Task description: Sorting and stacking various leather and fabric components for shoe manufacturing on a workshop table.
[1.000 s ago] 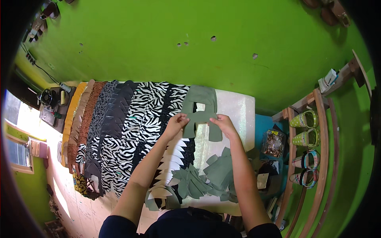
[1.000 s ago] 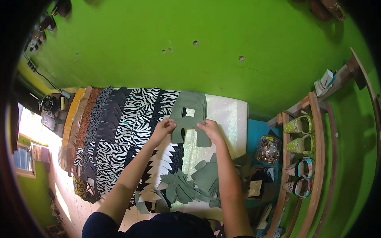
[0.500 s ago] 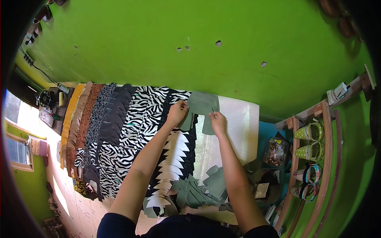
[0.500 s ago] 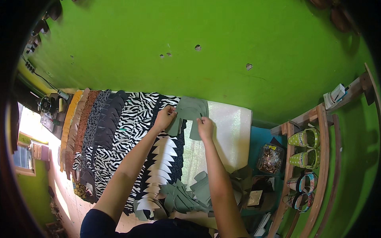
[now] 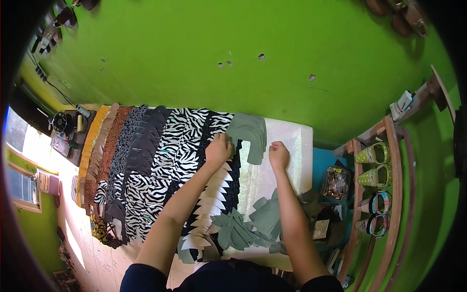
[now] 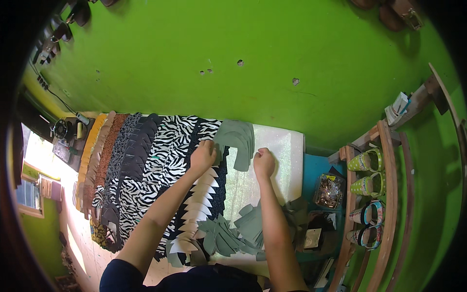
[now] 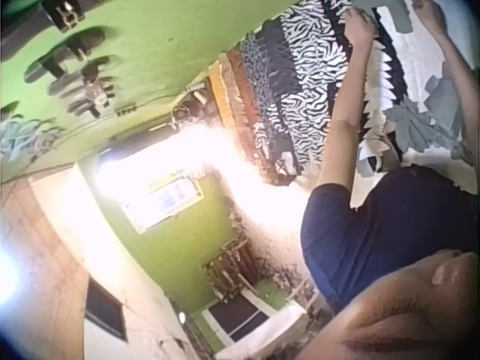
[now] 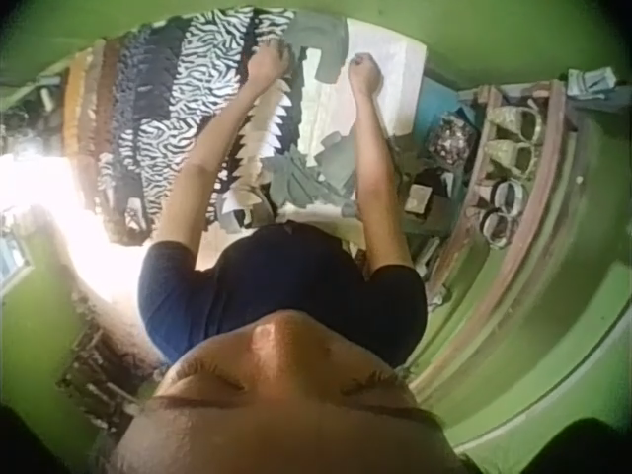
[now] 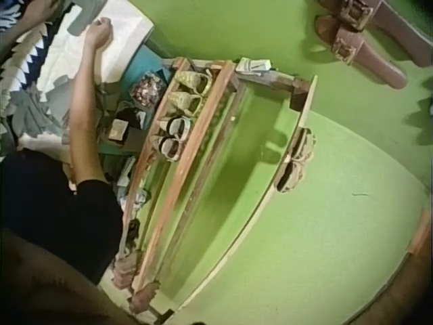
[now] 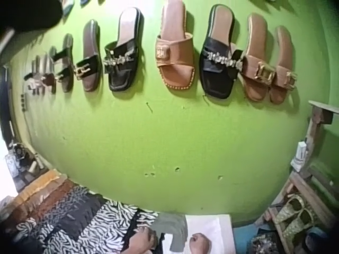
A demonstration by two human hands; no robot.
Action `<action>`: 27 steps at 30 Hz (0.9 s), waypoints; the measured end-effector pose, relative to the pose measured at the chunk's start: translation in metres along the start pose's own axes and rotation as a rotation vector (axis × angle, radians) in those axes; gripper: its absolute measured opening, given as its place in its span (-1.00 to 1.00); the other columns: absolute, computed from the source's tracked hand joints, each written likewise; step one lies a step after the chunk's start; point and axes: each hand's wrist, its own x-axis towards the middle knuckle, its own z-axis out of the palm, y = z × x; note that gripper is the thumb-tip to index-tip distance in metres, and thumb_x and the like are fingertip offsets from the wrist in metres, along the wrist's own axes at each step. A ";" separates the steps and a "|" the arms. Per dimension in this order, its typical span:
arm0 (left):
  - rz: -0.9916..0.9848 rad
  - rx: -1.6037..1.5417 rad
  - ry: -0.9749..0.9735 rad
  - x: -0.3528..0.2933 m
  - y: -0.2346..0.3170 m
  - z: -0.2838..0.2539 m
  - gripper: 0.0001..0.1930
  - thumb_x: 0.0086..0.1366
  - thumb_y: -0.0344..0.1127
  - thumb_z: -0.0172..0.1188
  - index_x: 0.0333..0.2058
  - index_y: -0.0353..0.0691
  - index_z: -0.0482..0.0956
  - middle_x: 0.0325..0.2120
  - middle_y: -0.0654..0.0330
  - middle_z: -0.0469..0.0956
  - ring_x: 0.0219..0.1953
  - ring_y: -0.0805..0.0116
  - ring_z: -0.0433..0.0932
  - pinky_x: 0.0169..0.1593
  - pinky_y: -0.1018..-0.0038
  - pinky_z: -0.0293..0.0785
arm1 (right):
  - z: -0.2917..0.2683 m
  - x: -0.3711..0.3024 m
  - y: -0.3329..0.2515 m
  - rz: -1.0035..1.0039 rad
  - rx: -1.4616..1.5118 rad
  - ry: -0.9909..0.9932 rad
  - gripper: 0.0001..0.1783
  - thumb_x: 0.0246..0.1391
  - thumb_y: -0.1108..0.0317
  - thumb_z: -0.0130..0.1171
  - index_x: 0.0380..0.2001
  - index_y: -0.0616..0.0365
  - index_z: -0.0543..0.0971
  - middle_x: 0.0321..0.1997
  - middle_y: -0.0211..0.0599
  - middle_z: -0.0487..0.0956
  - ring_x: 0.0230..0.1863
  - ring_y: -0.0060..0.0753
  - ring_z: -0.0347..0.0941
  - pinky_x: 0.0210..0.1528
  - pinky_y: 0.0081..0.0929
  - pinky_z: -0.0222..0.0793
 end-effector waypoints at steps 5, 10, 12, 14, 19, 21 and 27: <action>0.046 -0.109 -0.006 -0.054 0.032 0.000 -0.84 0.11 -0.30 0.01 -0.36 -0.21 0.47 -0.40 0.09 0.48 -0.40 0.10 0.50 -0.37 0.28 0.42 | -0.047 -0.015 0.012 -0.065 0.062 -0.045 -0.85 -0.11 0.40 0.11 -0.41 0.20 0.54 -0.46 -0.19 0.57 -0.41 -0.34 0.52 -0.33 -0.49 0.39; 0.125 -0.273 0.019 -0.100 0.068 -0.006 -0.84 0.12 -0.33 0.03 -0.34 -0.24 0.48 -0.38 0.12 0.50 -0.48 0.22 0.51 -0.39 0.40 0.42 | -0.111 -0.066 0.034 -0.231 0.197 -0.180 -0.87 -0.08 0.44 0.10 -0.41 0.23 0.53 -0.48 -0.20 0.56 -0.47 -0.42 0.49 -0.37 -0.56 0.39; 0.255 -0.317 -0.112 -0.117 0.079 -0.001 -0.83 0.13 -0.31 0.03 -0.31 -0.21 0.49 -0.36 0.12 0.49 -0.47 0.25 0.52 -0.38 0.42 0.42 | -0.131 -0.085 0.047 -0.362 0.148 -0.205 -0.89 -0.07 0.45 0.10 -0.42 0.23 0.52 -0.47 -0.19 0.55 -0.46 -0.39 0.49 -0.38 -0.53 0.39; 0.323 -0.326 -0.307 -0.136 0.092 0.004 -0.82 0.12 -0.30 0.04 -0.30 -0.18 0.49 -0.36 0.11 0.49 -0.45 0.24 0.52 -0.36 0.40 0.43 | -0.153 -0.106 0.045 -0.380 0.122 -0.233 -0.88 -0.07 0.44 0.09 -0.42 0.22 0.51 -0.46 -0.17 0.54 -0.45 -0.33 0.49 -0.38 -0.48 0.39; 0.557 -0.261 -0.379 -0.174 0.116 0.029 -0.63 0.05 -0.25 0.13 -0.12 -0.15 0.38 -0.20 0.07 0.39 -0.22 0.12 0.46 -0.18 0.33 0.40 | -0.180 -0.150 0.057 -0.499 -0.006 -0.153 -0.86 -0.13 0.42 0.12 -0.41 0.16 0.51 -0.44 -0.20 0.49 -0.37 -0.25 0.44 -0.34 -0.37 0.34; 0.641 -0.239 -0.312 -0.184 0.123 0.037 -0.56 0.03 -0.24 0.16 -0.07 -0.15 0.34 -0.16 0.06 0.36 -0.17 0.09 0.43 -0.15 0.31 0.39 | -0.184 -0.170 0.062 -0.539 -0.134 -0.094 -0.81 -0.17 0.38 0.16 -0.38 0.10 0.50 -0.37 -0.26 0.45 -0.26 -0.26 0.39 -0.26 -0.33 0.29; 0.381 -0.091 -0.333 -0.203 0.127 0.041 -0.52 0.00 -0.27 0.15 -0.08 -0.14 0.26 -0.26 0.02 0.42 -0.25 0.00 0.46 -0.21 0.22 0.42 | -0.191 -0.209 0.080 -0.588 -0.538 -0.045 -0.62 -0.25 0.37 0.21 -0.25 0.07 0.44 -0.27 -0.27 0.36 -0.14 -0.21 0.28 -0.15 -0.30 0.20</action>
